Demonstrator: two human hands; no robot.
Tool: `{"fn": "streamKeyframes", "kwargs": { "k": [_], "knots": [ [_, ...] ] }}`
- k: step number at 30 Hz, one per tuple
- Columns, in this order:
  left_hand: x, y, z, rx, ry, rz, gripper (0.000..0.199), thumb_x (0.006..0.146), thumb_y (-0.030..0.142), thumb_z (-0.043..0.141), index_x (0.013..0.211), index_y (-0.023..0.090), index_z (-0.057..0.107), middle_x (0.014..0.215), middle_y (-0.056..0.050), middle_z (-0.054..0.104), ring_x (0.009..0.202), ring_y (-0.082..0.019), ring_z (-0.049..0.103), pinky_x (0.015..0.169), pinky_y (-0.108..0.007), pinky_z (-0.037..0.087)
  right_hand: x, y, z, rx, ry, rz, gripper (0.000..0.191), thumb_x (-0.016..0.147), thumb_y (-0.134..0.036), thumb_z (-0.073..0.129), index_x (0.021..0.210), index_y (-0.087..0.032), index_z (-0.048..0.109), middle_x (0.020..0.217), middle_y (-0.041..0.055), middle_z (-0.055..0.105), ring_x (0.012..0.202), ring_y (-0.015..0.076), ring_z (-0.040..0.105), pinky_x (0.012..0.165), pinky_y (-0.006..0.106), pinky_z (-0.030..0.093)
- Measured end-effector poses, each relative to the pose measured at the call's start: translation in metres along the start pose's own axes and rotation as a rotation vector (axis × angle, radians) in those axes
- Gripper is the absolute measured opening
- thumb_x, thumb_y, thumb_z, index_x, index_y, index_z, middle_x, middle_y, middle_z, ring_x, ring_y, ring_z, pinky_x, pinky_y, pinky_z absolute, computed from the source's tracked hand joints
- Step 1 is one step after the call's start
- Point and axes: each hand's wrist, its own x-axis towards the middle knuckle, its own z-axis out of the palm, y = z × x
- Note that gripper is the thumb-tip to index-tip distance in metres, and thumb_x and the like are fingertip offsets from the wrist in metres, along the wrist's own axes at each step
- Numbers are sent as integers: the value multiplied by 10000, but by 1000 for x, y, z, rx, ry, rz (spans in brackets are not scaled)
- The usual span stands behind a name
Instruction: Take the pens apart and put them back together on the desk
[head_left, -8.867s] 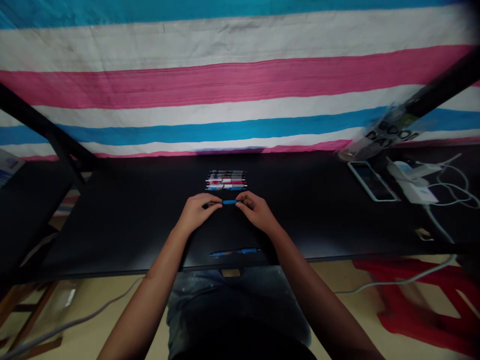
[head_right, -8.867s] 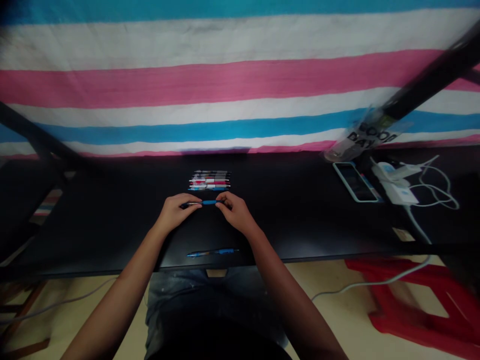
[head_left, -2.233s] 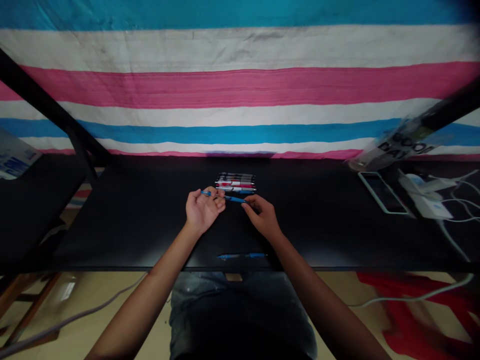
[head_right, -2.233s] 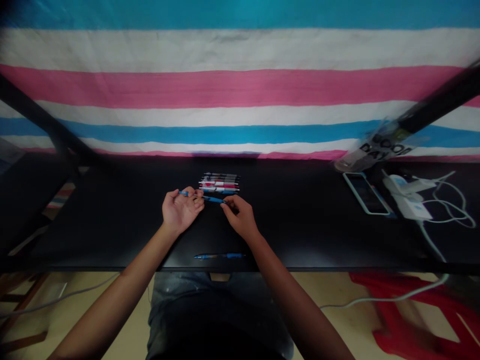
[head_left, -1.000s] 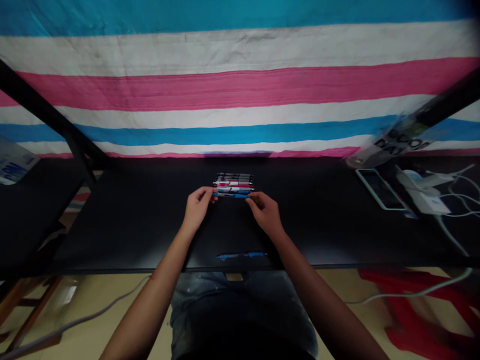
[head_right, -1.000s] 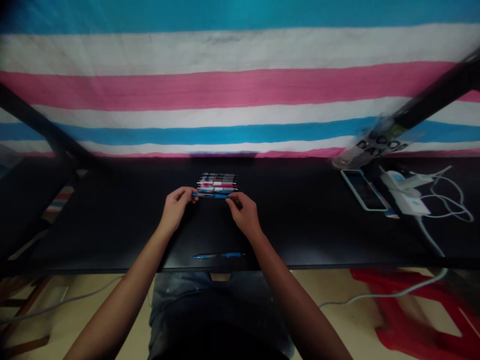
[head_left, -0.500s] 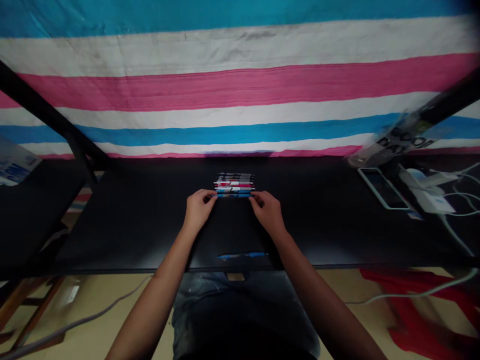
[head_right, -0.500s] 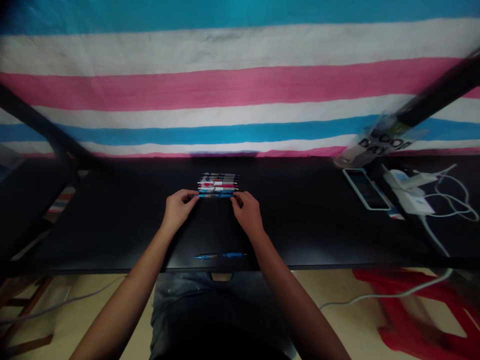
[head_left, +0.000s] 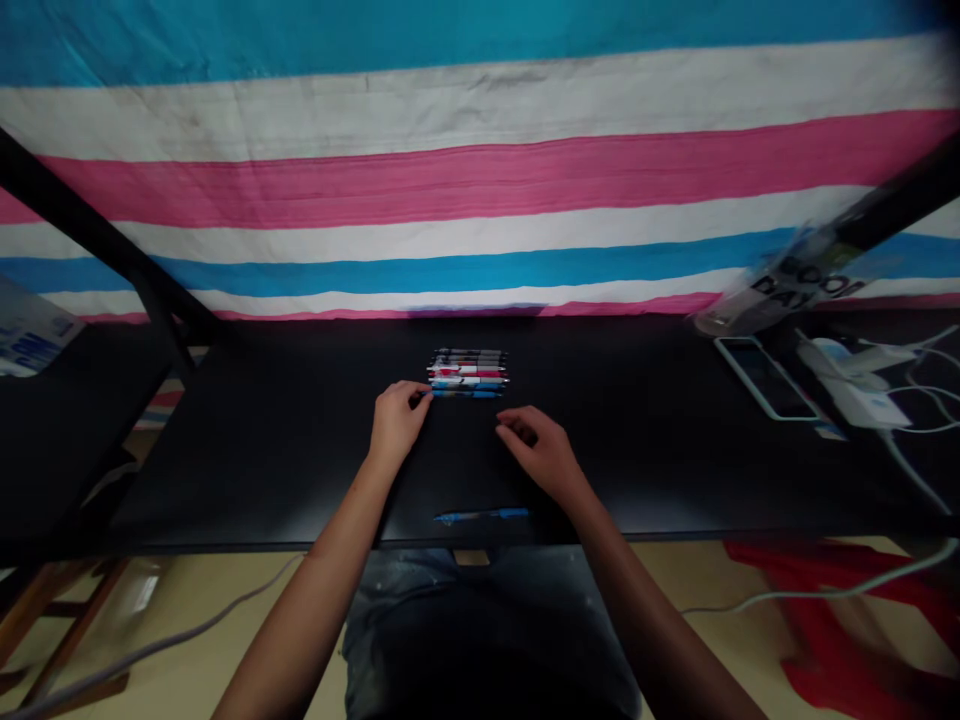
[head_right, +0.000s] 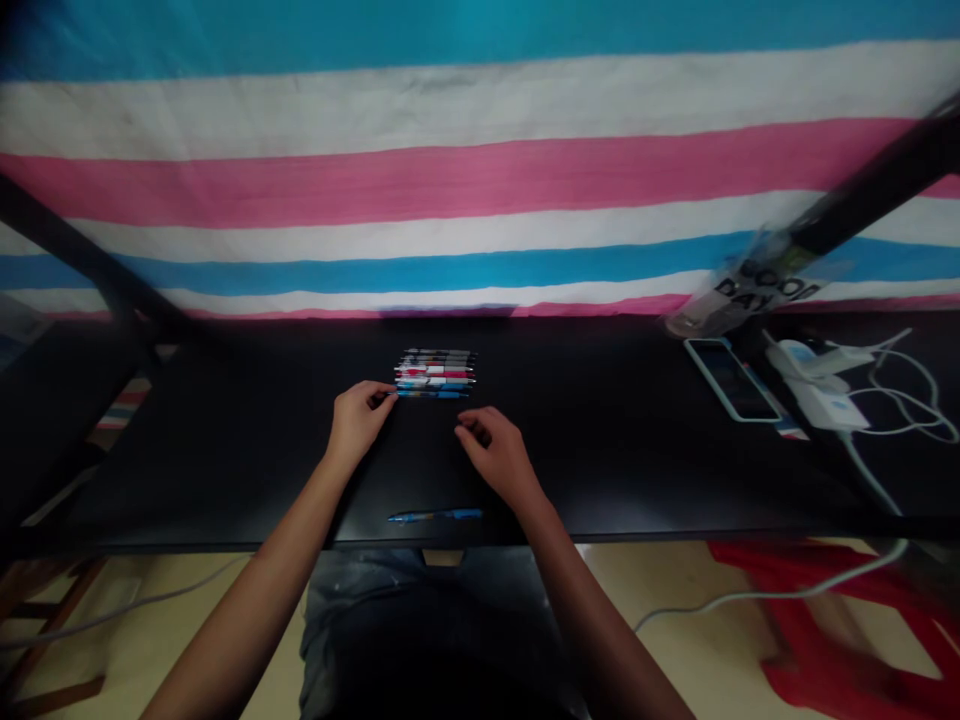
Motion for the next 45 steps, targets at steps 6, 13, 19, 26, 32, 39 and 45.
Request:
{"fn": "streamKeyframes", "kwargs": {
  "k": [6, 13, 19, 26, 32, 39, 45],
  "knots": [
    [-1, 0, 1, 25, 18, 4, 65, 817, 202, 730, 831, 236, 783, 818, -58, 702, 752, -234, 608, 795, -359, 464, -66, -19, -22, -81, -351, -134, 326, 826, -322, 796, 1139, -267, 724, 1195, 111, 675, 1146, 278, 614, 996, 454, 532],
    [-1, 6, 2, 41, 30, -24, 25, 811, 228, 739, 808, 220, 762, 814, -51, 665, 712, -209, 568, 743, -328, 451, -82, -11, -26, -117, -286, -205, 168, 917, -173, 638, 1021, -262, 735, 1167, 121, 684, 1131, 284, 627, 959, 482, 561],
    [1, 7, 1, 24, 66, -7, 97, 803, 261, 769, 728, 218, 723, 739, -25, 583, 668, -185, 507, 689, -302, 403, -55, -8, -17, 20, -245, -94, 131, 959, -272, 605, 1018, -250, 720, 980, 70, 746, 926, 227, 708, 839, 362, 577],
    [-5, 17, -3, 10, 67, 27, 172, 908, 311, 666, 774, 214, 714, 819, -48, 624, 728, -193, 549, 729, -312, 436, -3, -2, 1, 244, -110, 156, 197, 898, -374, 642, 919, -193, 718, 716, 18, 695, 587, 160, 638, 582, 279, 506],
    [-13, 24, 0, -69, -219, 206, 101, 848, 334, 762, 899, 249, 776, 967, -85, 726, 951, -266, 643, 945, -403, 459, 34, -6, 12, 252, -142, 150, 345, 918, -423, 603, 671, -185, 641, 590, -6, 626, 477, 115, 545, 556, 261, 435],
    [-12, 19, 3, 167, -256, 357, 169, 973, 320, 619, 1035, 225, 745, 1004, -83, 754, 918, -235, 684, 863, -368, 476, 36, 3, 21, 359, -107, 126, 316, 950, -461, 565, 826, -185, 657, 627, -11, 610, 491, 119, 533, 531, 256, 426],
    [-2, 10, -16, 170, 163, 149, 225, 1008, 305, 505, 1056, 169, 677, 913, -57, 715, 832, -186, 669, 788, -289, 493, 34, 11, 13, -66, 96, -228, 210, 966, -286, 557, 1068, -195, 717, 909, 84, 642, 852, 221, 620, 788, 366, 527]
  ]
}}
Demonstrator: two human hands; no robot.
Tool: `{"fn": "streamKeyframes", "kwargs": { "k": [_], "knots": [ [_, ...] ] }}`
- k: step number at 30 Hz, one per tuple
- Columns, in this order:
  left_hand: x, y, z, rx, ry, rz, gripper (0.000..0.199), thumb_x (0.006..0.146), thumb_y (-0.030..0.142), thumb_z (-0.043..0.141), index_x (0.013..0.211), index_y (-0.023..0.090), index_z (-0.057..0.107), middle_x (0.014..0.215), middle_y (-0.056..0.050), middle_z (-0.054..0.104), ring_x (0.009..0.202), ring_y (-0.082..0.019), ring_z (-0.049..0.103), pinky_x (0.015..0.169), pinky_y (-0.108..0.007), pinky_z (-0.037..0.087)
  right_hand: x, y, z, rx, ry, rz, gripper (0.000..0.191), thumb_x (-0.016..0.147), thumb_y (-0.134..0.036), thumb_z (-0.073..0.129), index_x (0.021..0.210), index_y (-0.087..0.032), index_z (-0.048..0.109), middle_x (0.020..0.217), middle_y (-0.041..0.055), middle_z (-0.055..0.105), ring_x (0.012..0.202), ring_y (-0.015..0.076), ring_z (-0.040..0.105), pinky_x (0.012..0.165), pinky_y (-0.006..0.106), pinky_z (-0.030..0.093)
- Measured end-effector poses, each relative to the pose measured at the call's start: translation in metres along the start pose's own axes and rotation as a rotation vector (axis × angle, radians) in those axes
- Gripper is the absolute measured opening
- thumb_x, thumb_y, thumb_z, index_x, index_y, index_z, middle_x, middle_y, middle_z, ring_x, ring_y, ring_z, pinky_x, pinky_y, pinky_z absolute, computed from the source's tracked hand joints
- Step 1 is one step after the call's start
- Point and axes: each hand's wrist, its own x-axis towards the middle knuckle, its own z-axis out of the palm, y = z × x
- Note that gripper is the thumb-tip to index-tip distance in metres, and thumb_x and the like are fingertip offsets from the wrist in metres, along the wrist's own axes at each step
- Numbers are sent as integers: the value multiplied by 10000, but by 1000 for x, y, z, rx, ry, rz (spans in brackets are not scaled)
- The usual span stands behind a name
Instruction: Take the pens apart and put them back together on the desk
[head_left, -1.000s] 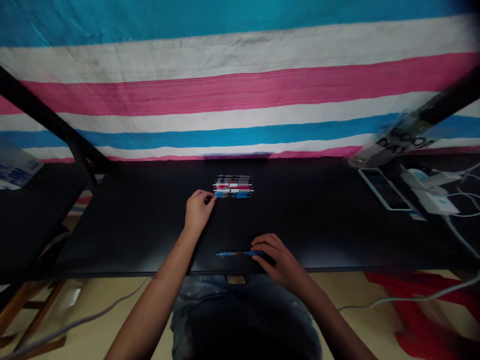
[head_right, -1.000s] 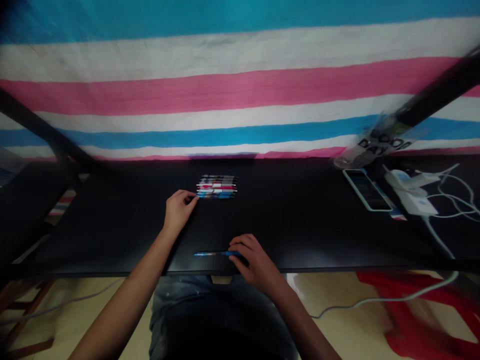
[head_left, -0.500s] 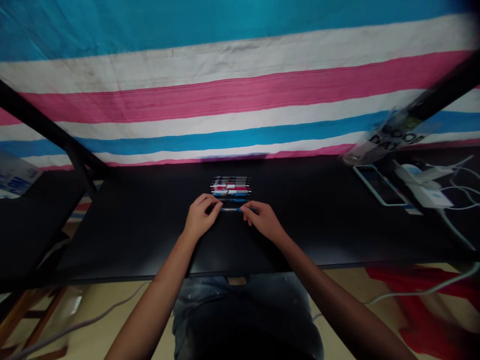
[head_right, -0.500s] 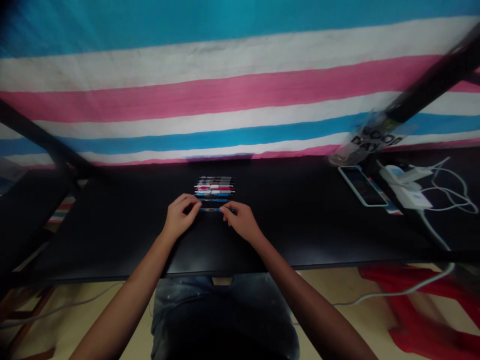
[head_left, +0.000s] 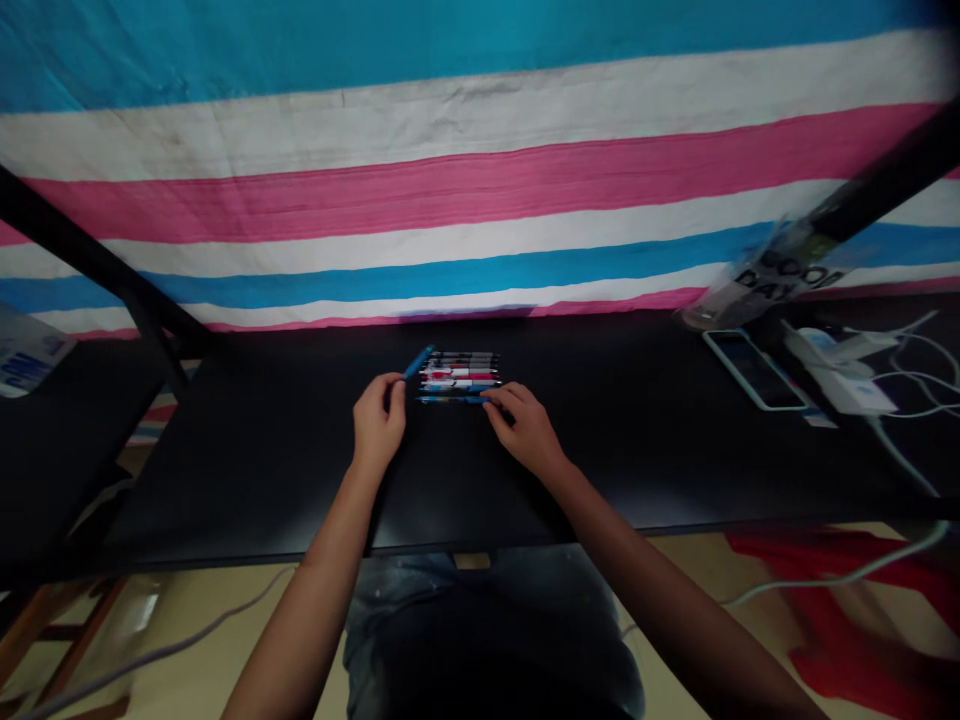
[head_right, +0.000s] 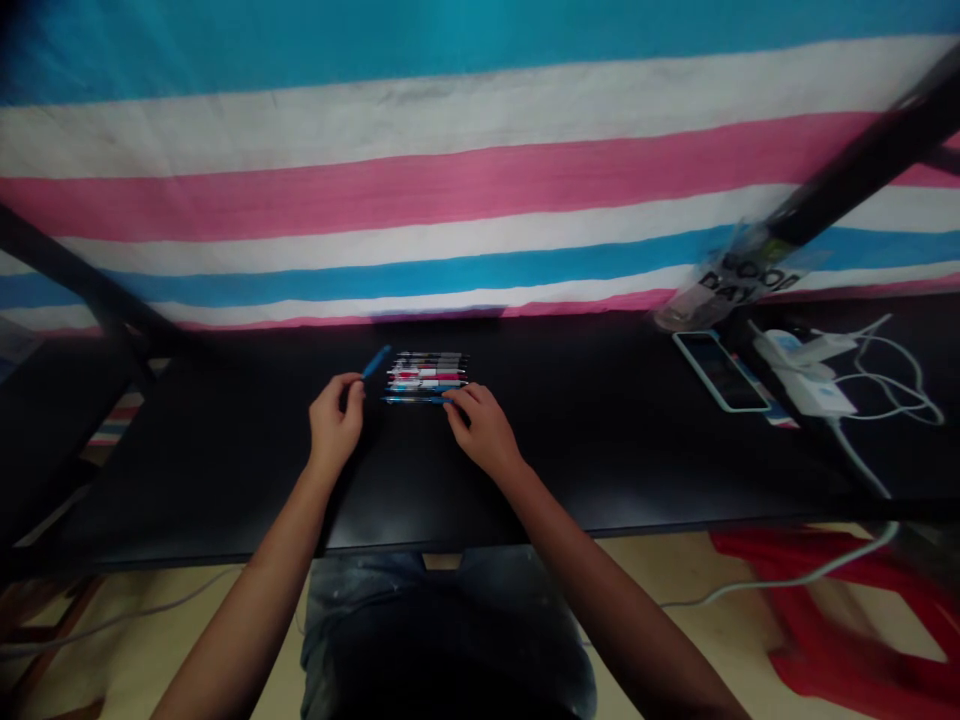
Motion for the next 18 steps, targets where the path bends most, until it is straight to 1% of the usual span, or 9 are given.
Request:
{"fn": "streamKeyframes", "kwargs": {
  "k": [1, 2, 3, 5, 8, 12, 15, 18],
  "knots": [
    [1, -2, -2, 9, 57, -60, 238, 1011, 318, 491, 1053, 166, 669, 880, -48, 703, 802, -181, 660, 767, -282, 486, 0, 1, -1, -84, -17, -66, 223, 970, -255, 543, 1079, -197, 729, 938, 98, 632, 901, 237, 608, 828, 389, 525],
    [2, -3, -4, 13, 89, -105, 252, 1015, 335, 478, 1041, 165, 663, 845, -38, 689, 771, -175, 648, 745, -275, 477, 1, 2, -1, -149, -33, -111, 239, 973, -231, 531, 1088, -199, 738, 951, 107, 619, 926, 248, 595, 848, 405, 522],
    [3, -3, -5, 13, 102, -134, 264, 1016, 352, 471, 1025, 166, 659, 821, -30, 677, 749, -170, 636, 727, -269, 468, 1, 3, -1, -198, -44, -135, 255, 975, -213, 521, 1096, -200, 744, 957, 113, 607, 935, 253, 584, 852, 414, 522],
    [2, -3, -5, 6, 84, -157, 273, 1010, 382, 481, 995, 172, 654, 795, -18, 659, 721, -161, 616, 700, -259, 451, 1, 6, 2, -264, -62, -154, 272, 974, -192, 513, 1107, -197, 750, 964, 120, 589, 926, 257, 570, 840, 423, 523],
    [0, -2, -2, 1, 9, -152, 235, 970, 391, 550, 976, 179, 651, 739, 6, 615, 672, -148, 578, 667, -248, 428, 0, 8, 6, -324, -68, -165, 285, 972, -187, 512, 1139, -179, 744, 965, 125, 582, 923, 266, 560, 844, 445, 520],
    [0, -5, 3, 57, -127, -110, 146, 919, 322, 615, 956, 187, 654, 699, 28, 551, 651, -140, 547, 655, -247, 404, 0, 8, 8, -337, -67, -158, 312, 964, -176, 515, 1216, -170, 699, 989, 128, 588, 942, 274, 562, 862, 452, 517],
    [0, -7, 4, 136, -220, -58, 100, 911, 270, 613, 929, 191, 671, 709, 18, 546, 679, -149, 549, 649, -255, 378, -1, 7, 8, -320, -66, -136, 280, 953, -165, 524, 1170, -178, 701, 991, 123, 588, 956, 273, 569, 880, 445, 511],
    [-1, -4, 3, 222, -285, -54, 97, 906, 255, 623, 933, 197, 696, 731, 7, 563, 692, -156, 549, 625, -264, 350, -1, 8, 9, -318, -68, -126, 264, 947, -156, 526, 1136, -181, 709, 986, 121, 585, 955, 274, 570, 883, 448, 505]
  ]
}}
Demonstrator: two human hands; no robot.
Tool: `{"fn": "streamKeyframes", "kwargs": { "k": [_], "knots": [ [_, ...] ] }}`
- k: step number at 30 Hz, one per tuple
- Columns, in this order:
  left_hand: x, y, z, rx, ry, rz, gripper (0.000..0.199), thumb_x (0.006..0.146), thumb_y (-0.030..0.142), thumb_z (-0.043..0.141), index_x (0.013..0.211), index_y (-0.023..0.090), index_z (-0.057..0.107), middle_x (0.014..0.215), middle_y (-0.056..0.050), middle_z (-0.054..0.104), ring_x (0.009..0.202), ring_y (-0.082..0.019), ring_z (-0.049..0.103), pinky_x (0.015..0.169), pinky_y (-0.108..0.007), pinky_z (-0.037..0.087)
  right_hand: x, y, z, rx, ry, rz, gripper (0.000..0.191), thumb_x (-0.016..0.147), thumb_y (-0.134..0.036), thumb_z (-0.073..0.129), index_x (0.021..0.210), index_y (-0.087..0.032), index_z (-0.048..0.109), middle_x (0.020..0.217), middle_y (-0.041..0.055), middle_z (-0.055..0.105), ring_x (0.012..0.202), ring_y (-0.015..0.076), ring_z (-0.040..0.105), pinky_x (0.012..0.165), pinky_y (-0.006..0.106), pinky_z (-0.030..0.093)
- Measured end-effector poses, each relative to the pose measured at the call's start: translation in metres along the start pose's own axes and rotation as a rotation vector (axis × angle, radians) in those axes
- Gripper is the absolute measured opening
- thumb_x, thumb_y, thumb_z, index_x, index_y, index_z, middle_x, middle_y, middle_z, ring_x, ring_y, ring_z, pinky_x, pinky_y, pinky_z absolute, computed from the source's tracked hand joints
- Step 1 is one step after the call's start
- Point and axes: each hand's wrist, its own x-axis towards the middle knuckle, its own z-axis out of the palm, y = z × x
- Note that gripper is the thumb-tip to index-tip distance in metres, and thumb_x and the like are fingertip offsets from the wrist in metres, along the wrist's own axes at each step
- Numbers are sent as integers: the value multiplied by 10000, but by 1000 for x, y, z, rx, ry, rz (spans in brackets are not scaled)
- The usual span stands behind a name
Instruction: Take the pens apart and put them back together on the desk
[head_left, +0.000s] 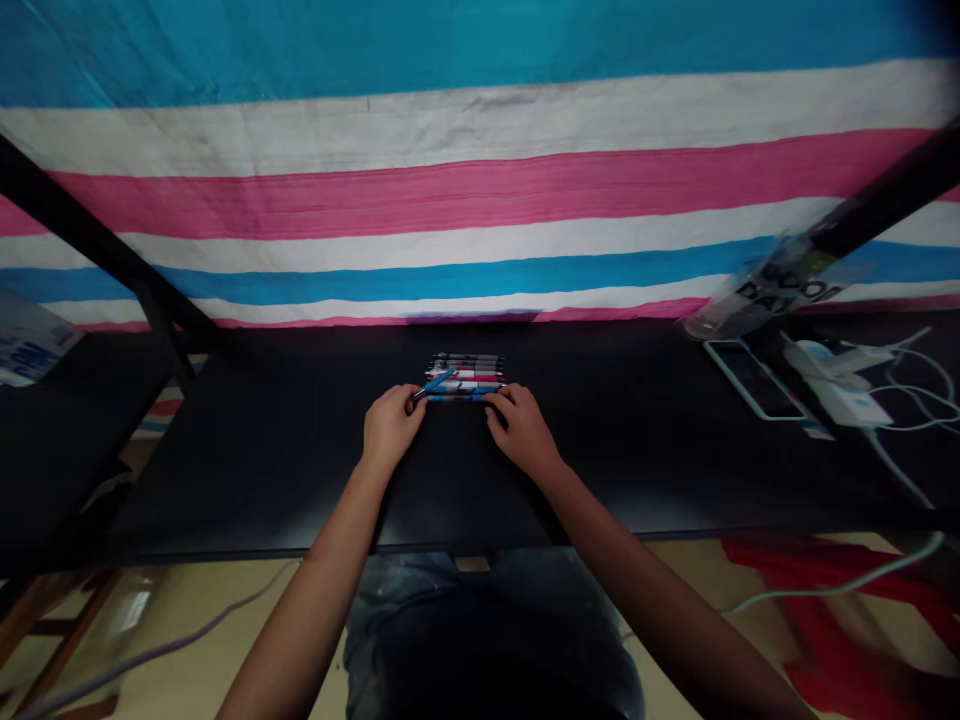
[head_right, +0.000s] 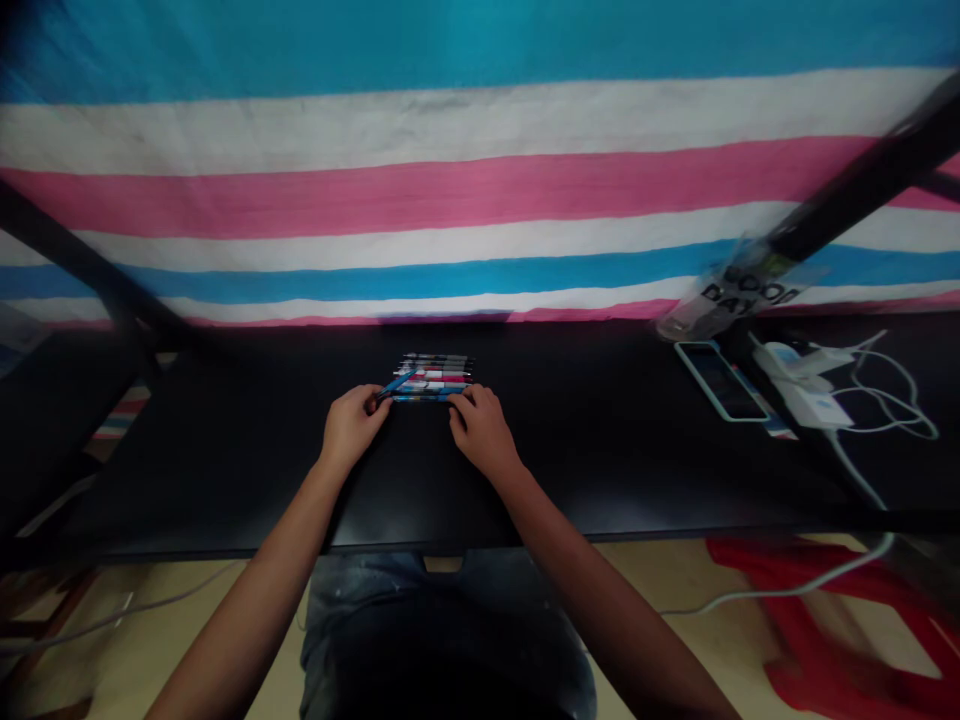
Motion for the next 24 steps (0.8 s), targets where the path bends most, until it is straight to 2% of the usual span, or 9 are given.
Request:
{"fn": "streamKeyframes", "kwargs": {
  "k": [5, 12, 24],
  "knots": [
    [-1, 5, -2, 95, -58, -36, 144, 919, 278, 631, 1015, 224, 724, 774, -4, 605, 716, -167, 568, 603, -270, 332, 0, 1, 2, -4, 0, -2, 297, 951, -157, 516, 1182, -179, 702, 1011, 130, 582, 978, 278, 575, 899, 450, 505],
    [0, 6, -1, 189, -90, -43, 165, 960, 322, 616, 1033, 235, 735, 827, -17, 654, 761, -179, 613, 596, -280, 342, 0, 2, 3, 5, 9, 6, 300, 961, -173, 498, 1190, -185, 690, 1027, 134, 592, 994, 283, 577, 901, 463, 516],
    [1, 10, 4, 219, -47, -63, 163, 982, 336, 603, 1062, 243, 710, 906, -34, 718, 822, -206, 663, 595, -281, 353, 0, 1, 3, 2, 7, 26, 305, 963, -182, 489, 1202, -177, 678, 1030, 139, 593, 997, 289, 570, 911, 477, 515]
  ]
}}
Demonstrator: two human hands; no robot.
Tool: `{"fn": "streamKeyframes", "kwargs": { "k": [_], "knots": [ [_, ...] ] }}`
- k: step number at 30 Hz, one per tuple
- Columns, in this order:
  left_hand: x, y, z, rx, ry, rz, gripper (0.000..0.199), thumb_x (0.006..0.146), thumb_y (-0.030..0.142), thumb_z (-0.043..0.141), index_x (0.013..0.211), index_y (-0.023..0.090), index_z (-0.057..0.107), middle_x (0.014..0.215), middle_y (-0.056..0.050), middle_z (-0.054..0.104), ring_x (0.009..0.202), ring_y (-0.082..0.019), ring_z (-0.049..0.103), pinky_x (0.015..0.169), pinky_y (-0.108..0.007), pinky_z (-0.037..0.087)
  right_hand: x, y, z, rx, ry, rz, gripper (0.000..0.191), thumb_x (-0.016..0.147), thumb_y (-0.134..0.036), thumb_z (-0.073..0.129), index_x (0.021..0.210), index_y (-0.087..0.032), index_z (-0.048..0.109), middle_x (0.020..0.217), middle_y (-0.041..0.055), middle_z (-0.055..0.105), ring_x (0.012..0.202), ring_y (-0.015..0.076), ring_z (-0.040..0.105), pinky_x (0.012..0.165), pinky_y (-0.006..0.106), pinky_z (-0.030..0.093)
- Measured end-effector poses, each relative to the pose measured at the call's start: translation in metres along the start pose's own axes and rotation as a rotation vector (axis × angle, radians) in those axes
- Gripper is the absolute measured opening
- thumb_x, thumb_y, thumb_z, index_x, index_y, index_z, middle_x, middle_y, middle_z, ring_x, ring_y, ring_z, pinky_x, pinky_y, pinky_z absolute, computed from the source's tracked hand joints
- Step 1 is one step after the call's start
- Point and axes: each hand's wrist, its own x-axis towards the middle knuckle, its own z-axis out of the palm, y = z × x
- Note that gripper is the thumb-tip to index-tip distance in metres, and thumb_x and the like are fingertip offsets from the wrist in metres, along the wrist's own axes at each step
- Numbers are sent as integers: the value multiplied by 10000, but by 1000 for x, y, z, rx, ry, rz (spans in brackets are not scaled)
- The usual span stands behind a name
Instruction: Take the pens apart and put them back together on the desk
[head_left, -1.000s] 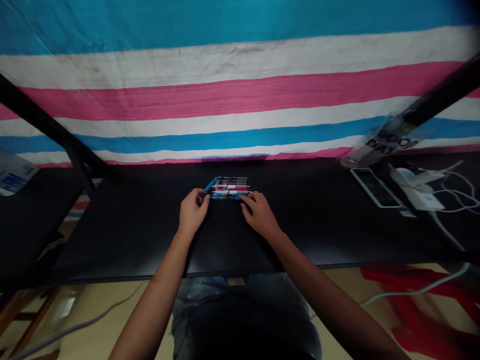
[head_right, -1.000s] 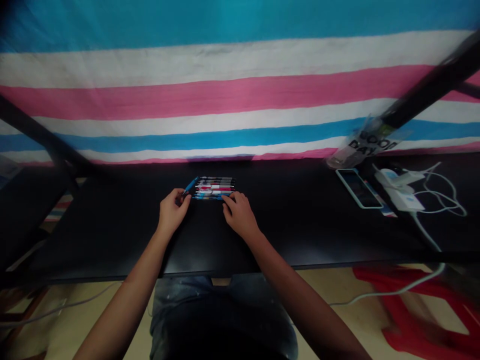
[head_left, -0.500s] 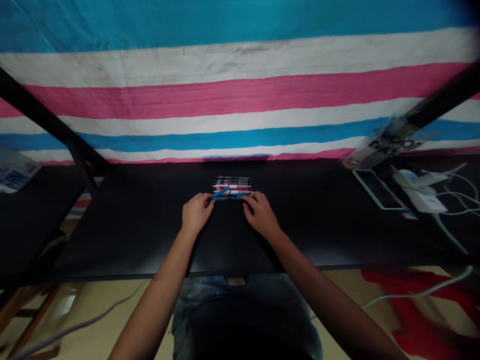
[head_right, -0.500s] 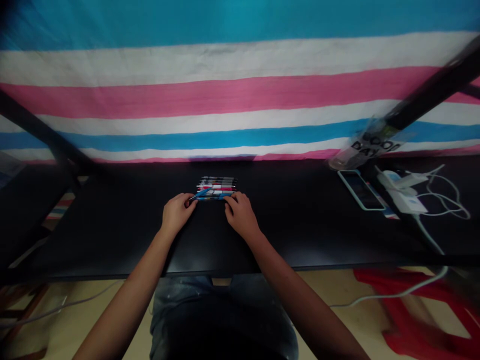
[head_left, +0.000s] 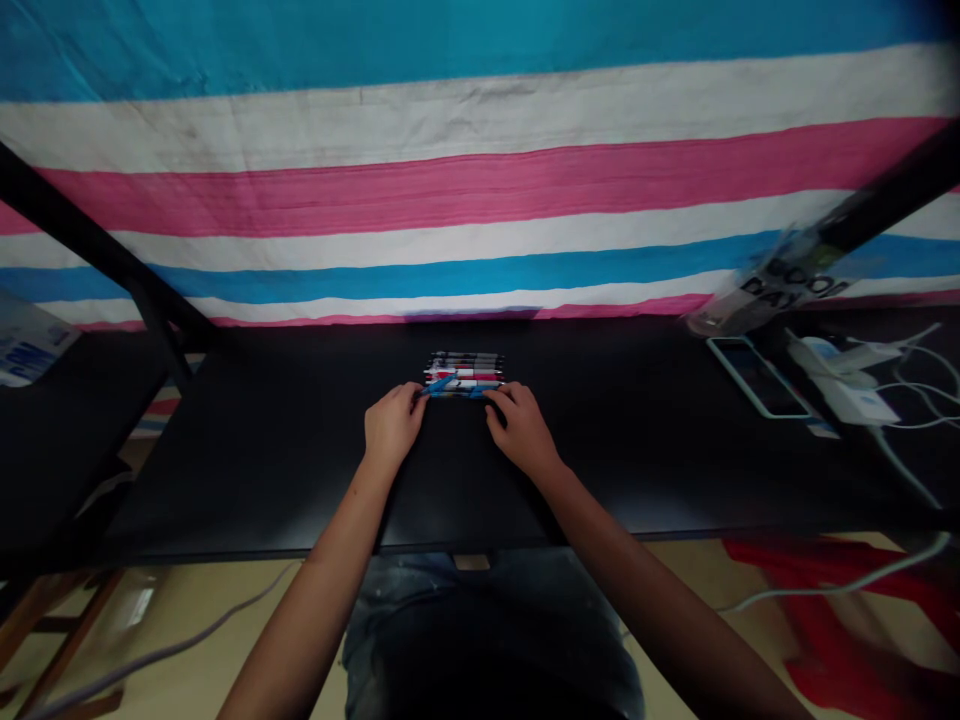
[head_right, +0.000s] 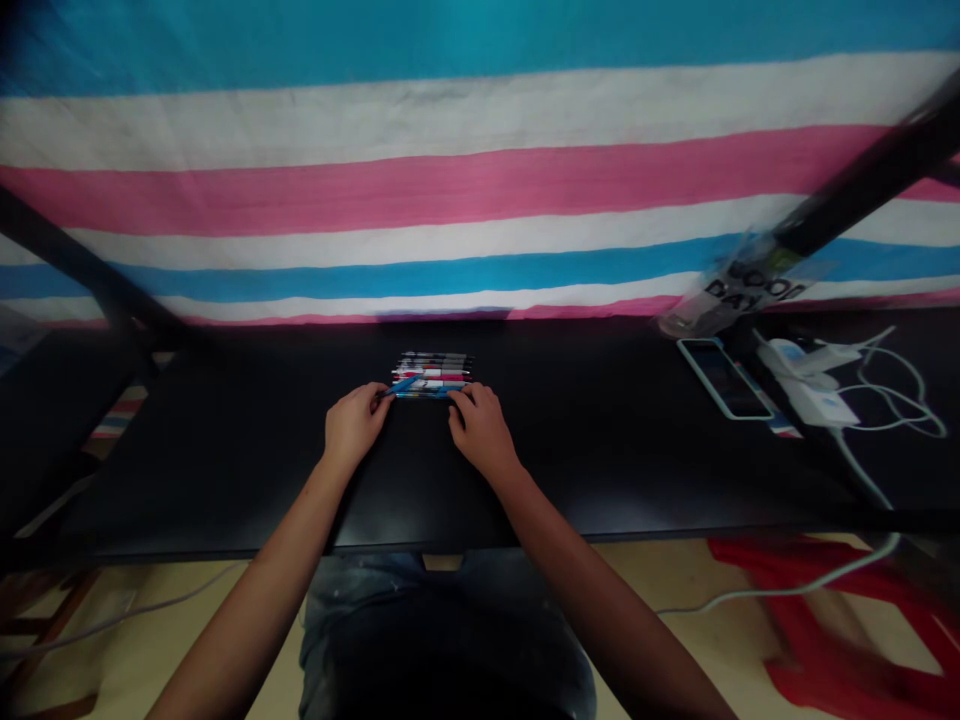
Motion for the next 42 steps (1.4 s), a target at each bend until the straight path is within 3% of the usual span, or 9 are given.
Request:
{"fn": "streamKeyframes", "kwargs": {
  "k": [9, 14, 19, 25, 31, 35, 37, 39, 42],
  "knots": [
    [-5, 2, -3, -109, 70, 71, 232, 988, 414, 582, 1038, 214, 687, 835, -30, 672, 752, -187, 626, 629, -265, 402, 2, -7, -5, 81, 37, 30, 267, 971, -229, 493, 1156, -194, 682, 1005, 133, 628, 976, 284, 595, 911, 465, 511],
    [-13, 7, -3, -220, 6, 332, 260, 1029, 379, 523, 1090, 197, 700, 970, -58, 704, 820, -172, 658, 735, -269, 486, -2, -19, -10, 431, 28, 200, 279, 1002, -396, 501, 1019, -195, 693, 780, 46, 643, 688, 185, 598, 675, 314, 493],
    [-16, 11, 3, -274, -110, 538, 286, 1038, 388, 519, 1106, 206, 729, 981, -63, 719, 868, -178, 681, 794, -284, 522, -4, -22, -11, 629, -49, 320, 471, 981, -526, 511, 654, -196, 588, 542, -22, 499, 523, 128, 466, 539, 260, 367],
    [-16, 9, 1, -329, -146, 541, 315, 1046, 396, 503, 1131, 212, 744, 964, -64, 728, 840, -171, 685, 778, -274, 515, -3, -22, -15, 589, -59, 336, 408, 933, -481, 586, 643, -195, 598, 538, -30, 487, 527, 125, 448, 543, 260, 355],
    [-17, 9, 1, -309, -232, 473, 330, 1037, 424, 506, 1111, 214, 750, 866, -53, 704, 760, -169, 660, 724, -268, 488, -6, -18, -10, 648, -51, 326, 169, 872, -369, 666, 855, -201, 669, 779, 11, 664, 663, 149, 576, 634, 269, 449],
    [-16, 8, 3, -325, -189, 406, 261, 1000, 397, 574, 1049, 208, 748, 853, -42, 707, 745, -166, 645, 705, -269, 478, -7, -17, -6, 714, -49, 268, 206, 855, -374, 691, 969, -205, 666, 918, 44, 685, 737, 160, 625, 683, 282, 498],
    [-15, 8, 3, -330, -178, 400, 248, 993, 385, 583, 1045, 202, 743, 827, -38, 693, 733, -163, 631, 688, -266, 470, -7, -17, -7, 725, -39, 286, 265, 862, -394, 692, 1050, -209, 660, 884, 34, 677, 707, 154, 614, 663, 279, 493],
    [-16, 8, 2, -325, -173, 405, 249, 992, 386, 584, 1051, 203, 741, 810, -33, 683, 723, -161, 621, 689, -266, 467, -7, -17, -9, 702, -41, 326, 244, 902, -424, 647, 1008, -205, 671, 764, 9, 641, 635, 143, 570, 613, 268, 460],
    [-16, 8, 0, -325, -171, 407, 246, 991, 387, 587, 1073, 213, 740, 840, -32, 693, 716, -154, 618, 707, -267, 474, -5, -18, -13, 641, -57, 342, 328, 945, -450, 576, 748, -196, 642, 624, -9, 565, 576, 134, 514, 569, 263, 413]
  ]
}}
